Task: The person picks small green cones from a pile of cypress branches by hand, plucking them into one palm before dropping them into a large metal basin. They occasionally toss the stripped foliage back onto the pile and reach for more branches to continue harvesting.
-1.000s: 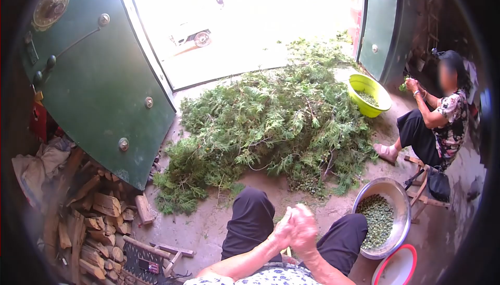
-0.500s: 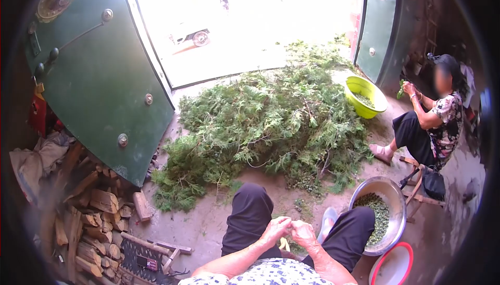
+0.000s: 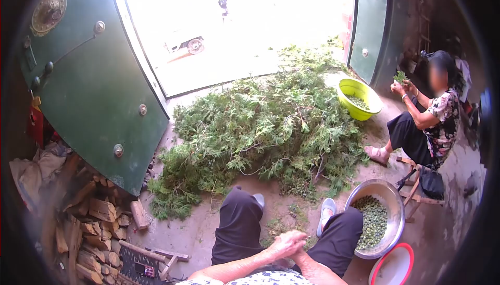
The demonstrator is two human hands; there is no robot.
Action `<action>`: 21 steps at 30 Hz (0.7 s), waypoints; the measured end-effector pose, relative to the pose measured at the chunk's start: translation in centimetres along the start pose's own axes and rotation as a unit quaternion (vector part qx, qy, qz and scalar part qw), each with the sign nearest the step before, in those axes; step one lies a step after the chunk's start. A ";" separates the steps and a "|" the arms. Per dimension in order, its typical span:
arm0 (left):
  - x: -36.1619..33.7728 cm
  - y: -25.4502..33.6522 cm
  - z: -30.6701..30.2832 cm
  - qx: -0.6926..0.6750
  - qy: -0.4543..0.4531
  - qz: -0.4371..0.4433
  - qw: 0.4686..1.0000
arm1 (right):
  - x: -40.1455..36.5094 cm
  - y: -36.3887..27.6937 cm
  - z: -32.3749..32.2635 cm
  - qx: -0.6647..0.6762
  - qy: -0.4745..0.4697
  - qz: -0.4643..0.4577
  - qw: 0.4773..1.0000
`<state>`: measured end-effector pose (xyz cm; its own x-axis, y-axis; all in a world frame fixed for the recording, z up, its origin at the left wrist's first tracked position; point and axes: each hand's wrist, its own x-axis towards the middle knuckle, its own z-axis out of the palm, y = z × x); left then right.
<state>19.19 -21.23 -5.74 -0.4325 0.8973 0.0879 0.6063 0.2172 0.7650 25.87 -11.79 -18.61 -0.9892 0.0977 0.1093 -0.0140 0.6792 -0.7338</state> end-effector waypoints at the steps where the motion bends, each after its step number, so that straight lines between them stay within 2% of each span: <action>1: 0.1 0.4 0.1 0.009 -0.069 -0.003 0.998 | 0.0 -0.1 0.1 -0.004 -0.013 0.002 1.000; 3: 0.3 -1.9 3.1 0.155 -0.212 -0.038 0.964 | -0.1 -0.2 0.3 -0.012 -0.033 -0.001 0.999; 5: -1.2 -6.8 8.9 0.071 -0.001 -0.013 0.997 | -0.2 -0.3 0.4 -0.020 -0.053 0.002 0.998; 7: -0.1 -3.1 3.8 0.025 -0.101 0.018 0.994 | -0.1 -0.3 0.5 -0.026 -0.075 0.011 0.997; 11: 1.2 -2.2 2.5 0.006 -0.138 -0.005 0.990 | -0.1 -0.3 0.7 -0.039 -0.129 0.035 0.990; 13: 2.4 -2.2 1.3 0.031 -0.235 0.009 0.971 | -0.1 -0.3 0.7 -0.043 -0.158 0.049 0.985; 14: 2.8 -0.8 -0.8 0.044 -0.210 0.037 0.976 | -0.1 -0.4 0.8 -0.045 -0.170 0.053 0.983; 17: 5.2 -2.6 -2.1 0.078 -0.159 0.086 0.981 | -0.1 -0.5 1.0 -0.051 -0.208 0.064 0.975; 19: 7.3 -2.4 -4.8 0.112 -0.162 0.055 0.979 | 0.2 -1.4 0.6 -0.048 -0.244 0.080 0.965; 21: 9.9 -3.6 -6.7 0.157 -0.149 0.064 0.974 | 1.6 -3.3 -0.5 -0.055 -0.254 0.112 0.959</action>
<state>8.26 -15.73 -3.33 -0.1552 0.9864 -0.0542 0.8373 0.1604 0.5227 24.40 -13.52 -15.68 -0.9093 -0.0976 -0.4045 0.1956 0.7577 -0.6226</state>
